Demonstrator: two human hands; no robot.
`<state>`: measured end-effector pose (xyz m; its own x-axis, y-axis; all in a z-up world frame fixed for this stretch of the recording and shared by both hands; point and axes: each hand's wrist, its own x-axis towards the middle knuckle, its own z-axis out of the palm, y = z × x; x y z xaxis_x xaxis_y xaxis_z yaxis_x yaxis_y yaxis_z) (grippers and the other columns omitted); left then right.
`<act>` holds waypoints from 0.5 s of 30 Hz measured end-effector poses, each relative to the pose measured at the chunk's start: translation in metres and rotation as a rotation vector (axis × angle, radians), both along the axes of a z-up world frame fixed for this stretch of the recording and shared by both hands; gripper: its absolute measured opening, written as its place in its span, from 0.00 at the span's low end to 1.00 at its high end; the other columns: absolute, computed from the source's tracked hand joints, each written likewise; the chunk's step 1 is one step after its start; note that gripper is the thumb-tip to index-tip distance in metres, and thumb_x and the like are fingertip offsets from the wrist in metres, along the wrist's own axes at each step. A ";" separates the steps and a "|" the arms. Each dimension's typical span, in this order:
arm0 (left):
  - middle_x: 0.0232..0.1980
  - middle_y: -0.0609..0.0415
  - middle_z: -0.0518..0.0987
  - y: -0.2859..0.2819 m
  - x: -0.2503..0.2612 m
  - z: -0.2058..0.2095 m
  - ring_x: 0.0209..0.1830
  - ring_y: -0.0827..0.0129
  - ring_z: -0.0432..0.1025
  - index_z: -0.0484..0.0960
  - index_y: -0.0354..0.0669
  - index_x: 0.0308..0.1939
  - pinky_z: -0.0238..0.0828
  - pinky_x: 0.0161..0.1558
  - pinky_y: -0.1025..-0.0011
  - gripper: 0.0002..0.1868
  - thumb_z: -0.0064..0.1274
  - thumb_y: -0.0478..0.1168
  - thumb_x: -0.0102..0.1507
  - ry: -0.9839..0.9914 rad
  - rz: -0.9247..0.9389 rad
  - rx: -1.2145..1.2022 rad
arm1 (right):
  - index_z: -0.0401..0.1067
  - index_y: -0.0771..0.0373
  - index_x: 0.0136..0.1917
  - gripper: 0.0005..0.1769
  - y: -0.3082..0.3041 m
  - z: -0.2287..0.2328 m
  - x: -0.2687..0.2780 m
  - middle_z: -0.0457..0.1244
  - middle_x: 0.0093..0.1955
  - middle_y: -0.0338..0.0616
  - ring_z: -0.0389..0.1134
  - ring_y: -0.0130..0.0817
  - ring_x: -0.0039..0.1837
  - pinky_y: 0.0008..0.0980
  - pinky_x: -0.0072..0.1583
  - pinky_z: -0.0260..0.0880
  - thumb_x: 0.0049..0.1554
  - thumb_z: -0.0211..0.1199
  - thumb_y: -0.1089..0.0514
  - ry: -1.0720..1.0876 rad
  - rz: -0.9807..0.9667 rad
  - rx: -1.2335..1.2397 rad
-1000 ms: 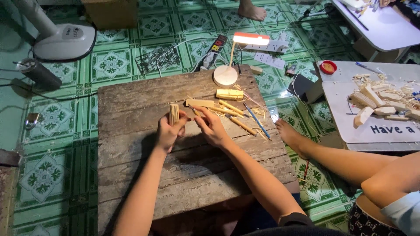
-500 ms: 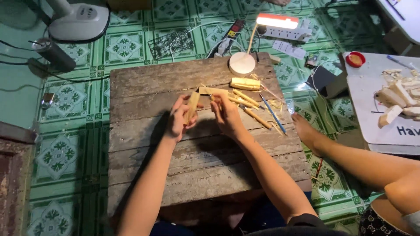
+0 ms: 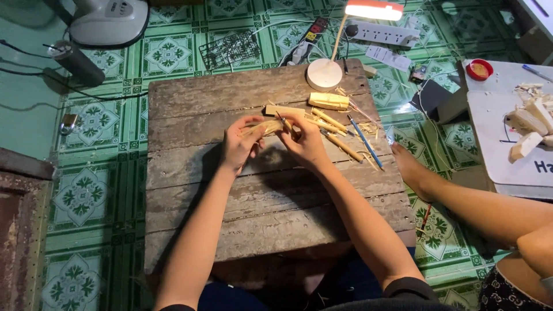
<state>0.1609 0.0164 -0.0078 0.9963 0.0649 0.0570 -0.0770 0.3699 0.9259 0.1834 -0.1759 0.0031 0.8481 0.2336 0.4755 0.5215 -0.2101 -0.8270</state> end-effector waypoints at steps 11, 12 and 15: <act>0.36 0.37 0.83 0.000 0.003 -0.007 0.26 0.61 0.80 0.83 0.28 0.47 0.81 0.24 0.69 0.15 0.67 0.31 0.58 -0.198 0.063 0.236 | 0.79 0.52 0.59 0.19 0.013 0.026 -0.021 0.60 0.31 0.36 0.61 0.27 0.30 0.22 0.34 0.64 0.54 0.73 0.64 -0.086 0.005 0.015; 0.35 0.38 0.83 0.000 0.004 -0.004 0.26 0.63 0.80 0.84 0.31 0.46 0.80 0.24 0.71 0.15 0.69 0.33 0.57 -0.222 0.070 0.283 | 0.80 0.53 0.56 0.17 0.016 0.032 -0.024 0.59 0.30 0.37 0.62 0.29 0.31 0.24 0.34 0.64 0.53 0.73 0.65 -0.124 0.021 -0.011; 0.34 0.40 0.84 0.004 0.008 -0.013 0.26 0.64 0.81 0.85 0.33 0.45 0.81 0.25 0.72 0.15 0.69 0.32 0.56 -0.208 0.057 0.312 | 0.80 0.56 0.51 0.11 0.007 0.018 -0.013 0.61 0.31 0.44 0.64 0.37 0.32 0.31 0.37 0.66 0.54 0.73 0.65 -0.190 -0.001 -0.051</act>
<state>0.1686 0.0205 -0.0203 0.9566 0.0675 0.2836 -0.2877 0.0618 0.9557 0.1706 -0.1687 0.0210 0.7447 0.2610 0.6142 0.6667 -0.2502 -0.7021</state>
